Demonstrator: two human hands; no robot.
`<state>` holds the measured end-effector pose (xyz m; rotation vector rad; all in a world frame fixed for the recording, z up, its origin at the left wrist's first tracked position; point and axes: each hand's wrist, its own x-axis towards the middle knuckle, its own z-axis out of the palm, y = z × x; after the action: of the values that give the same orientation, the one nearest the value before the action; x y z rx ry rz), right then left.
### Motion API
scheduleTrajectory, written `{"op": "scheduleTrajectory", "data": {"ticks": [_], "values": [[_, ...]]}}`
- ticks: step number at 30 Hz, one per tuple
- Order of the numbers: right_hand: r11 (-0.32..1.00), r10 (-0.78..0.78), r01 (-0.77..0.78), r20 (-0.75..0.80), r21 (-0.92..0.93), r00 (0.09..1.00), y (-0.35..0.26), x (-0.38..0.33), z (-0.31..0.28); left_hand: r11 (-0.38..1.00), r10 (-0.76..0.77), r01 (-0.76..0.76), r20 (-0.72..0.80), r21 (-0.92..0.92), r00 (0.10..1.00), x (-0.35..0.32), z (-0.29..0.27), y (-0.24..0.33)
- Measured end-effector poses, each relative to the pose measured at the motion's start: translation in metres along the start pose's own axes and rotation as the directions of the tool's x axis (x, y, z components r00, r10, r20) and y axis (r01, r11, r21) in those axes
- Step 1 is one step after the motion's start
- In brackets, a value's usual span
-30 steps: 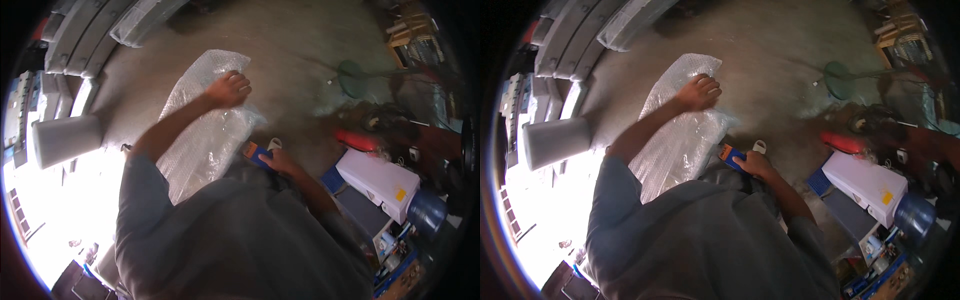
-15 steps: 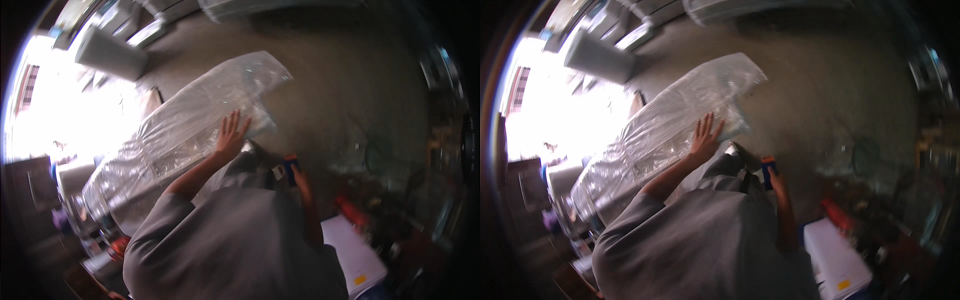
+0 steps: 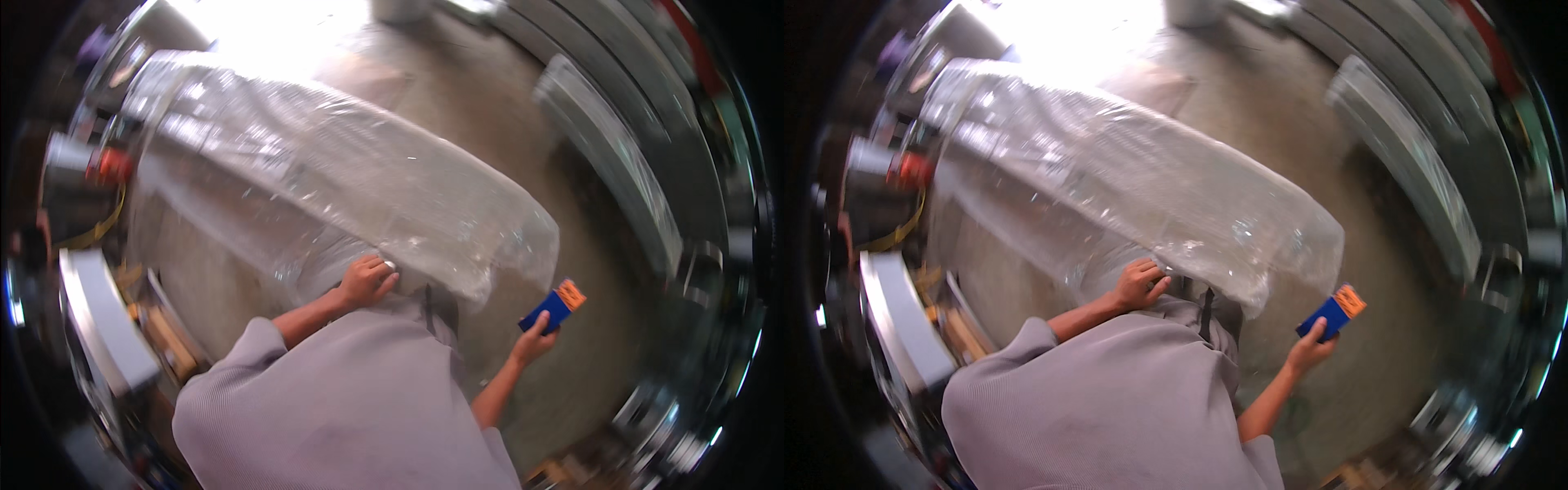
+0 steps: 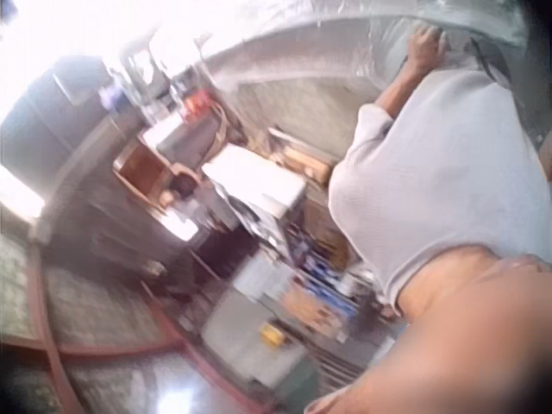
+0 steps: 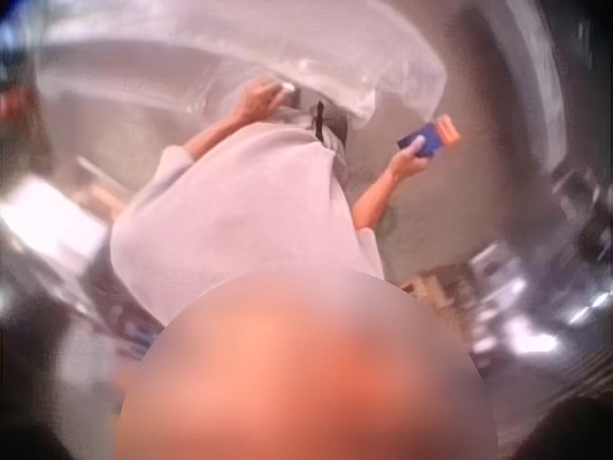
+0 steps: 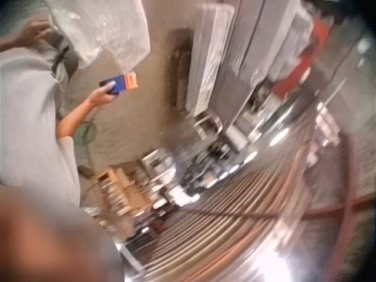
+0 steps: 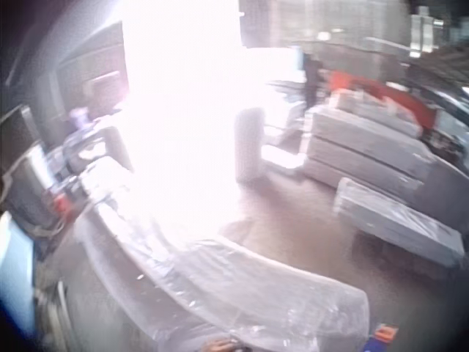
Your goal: The person wraps long rectangular objects with bubble wrap and secures them using a handheld tape dispenser. They repeatedly fold the bubble wrap around each item and apply tape to hold the wrap in place.
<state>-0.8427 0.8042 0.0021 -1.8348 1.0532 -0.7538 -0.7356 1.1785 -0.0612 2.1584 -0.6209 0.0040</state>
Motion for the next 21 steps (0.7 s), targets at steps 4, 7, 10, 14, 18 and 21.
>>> {"op": "scheduleTrajectory", "data": {"ticks": [4, 7, 10, 14, 18, 21], "values": [[0.981, -0.19, 0.169, 0.343, 0.091, 0.92, -0.057, 0.067, 0.055, 0.686, -0.727, 0.723, -0.079, -0.079, 0.682, -0.067, 0.025, -0.02], [0.969, -0.238, 0.237, 0.532, 0.073, 0.812, -0.075, 0.098, 0.108, 0.192, -0.961, 0.935, -0.249, -0.297, 0.118, -0.113, 0.054, -0.047], [0.841, -0.487, 0.519, 0.635, 0.154, 0.6, -0.087, 0.116, 0.162, -0.077, -0.848, 0.848, -0.412, -0.524, -0.332, -0.147, 0.075, -0.06], [0.847, -0.383, 0.508, 0.841, 0.155, 0.382, -0.113, 0.125, 0.182, -0.111, -0.844, 0.84, -0.395, -0.532, -0.362, -0.183, 0.079, -0.07], [0.785, -0.409, 0.585, 0.88, 0.204, 0.241, -0.128, 0.131, 0.171, -0.044, -0.908, 0.894, -0.354, -0.446, -0.222, -0.222, 0.059, -0.132], [0.985, -0.171, -0.001, 0.978, 0.172, 0.12, -0.122, 0.139, 0.166, 0.148, -0.957, 0.917, -0.286, -0.369, 0.039, -0.246, 0.049, -0.201]]}}
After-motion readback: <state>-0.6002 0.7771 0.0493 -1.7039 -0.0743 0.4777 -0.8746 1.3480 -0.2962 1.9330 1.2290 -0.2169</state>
